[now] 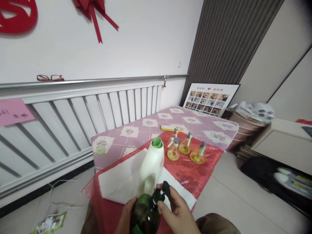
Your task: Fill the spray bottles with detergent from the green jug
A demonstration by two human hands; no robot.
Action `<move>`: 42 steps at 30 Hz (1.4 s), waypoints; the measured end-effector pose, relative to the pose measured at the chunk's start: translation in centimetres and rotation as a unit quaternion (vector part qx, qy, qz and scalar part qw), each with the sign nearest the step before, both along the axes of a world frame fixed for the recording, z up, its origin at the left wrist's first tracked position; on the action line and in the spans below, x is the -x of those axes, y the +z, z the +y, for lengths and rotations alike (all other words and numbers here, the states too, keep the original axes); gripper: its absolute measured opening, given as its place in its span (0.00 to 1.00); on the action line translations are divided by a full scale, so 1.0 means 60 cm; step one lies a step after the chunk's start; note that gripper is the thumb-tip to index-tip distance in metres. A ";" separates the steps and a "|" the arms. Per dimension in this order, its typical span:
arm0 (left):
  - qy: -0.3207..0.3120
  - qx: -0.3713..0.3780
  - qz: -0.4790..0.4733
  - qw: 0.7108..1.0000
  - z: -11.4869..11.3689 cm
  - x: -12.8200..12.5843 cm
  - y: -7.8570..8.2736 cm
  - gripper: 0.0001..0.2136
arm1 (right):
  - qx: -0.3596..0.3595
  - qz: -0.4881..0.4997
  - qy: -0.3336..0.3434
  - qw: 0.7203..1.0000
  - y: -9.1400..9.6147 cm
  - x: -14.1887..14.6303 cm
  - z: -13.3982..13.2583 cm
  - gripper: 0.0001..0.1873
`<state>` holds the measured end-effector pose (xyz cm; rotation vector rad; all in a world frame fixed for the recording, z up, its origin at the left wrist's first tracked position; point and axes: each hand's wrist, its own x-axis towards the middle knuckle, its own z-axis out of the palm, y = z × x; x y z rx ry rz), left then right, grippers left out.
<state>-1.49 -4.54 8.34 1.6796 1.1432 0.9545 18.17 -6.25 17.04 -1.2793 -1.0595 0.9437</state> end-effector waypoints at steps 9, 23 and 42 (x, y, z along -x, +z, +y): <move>0.033 -0.003 0.027 0.999 0.020 0.041 0.028 0.43 | -0.082 0.308 -0.173 0.932 0.012 -0.095 0.054 0.16; 0.018 -0.213 0.195 0.957 0.206 0.013 0.252 0.41 | 0.065 0.376 -0.228 0.896 -0.207 -0.095 0.061 0.20; -0.071 -0.291 0.324 0.897 0.287 -0.029 0.344 0.38 | 0.076 0.329 -0.226 0.914 -0.257 -0.101 0.059 0.18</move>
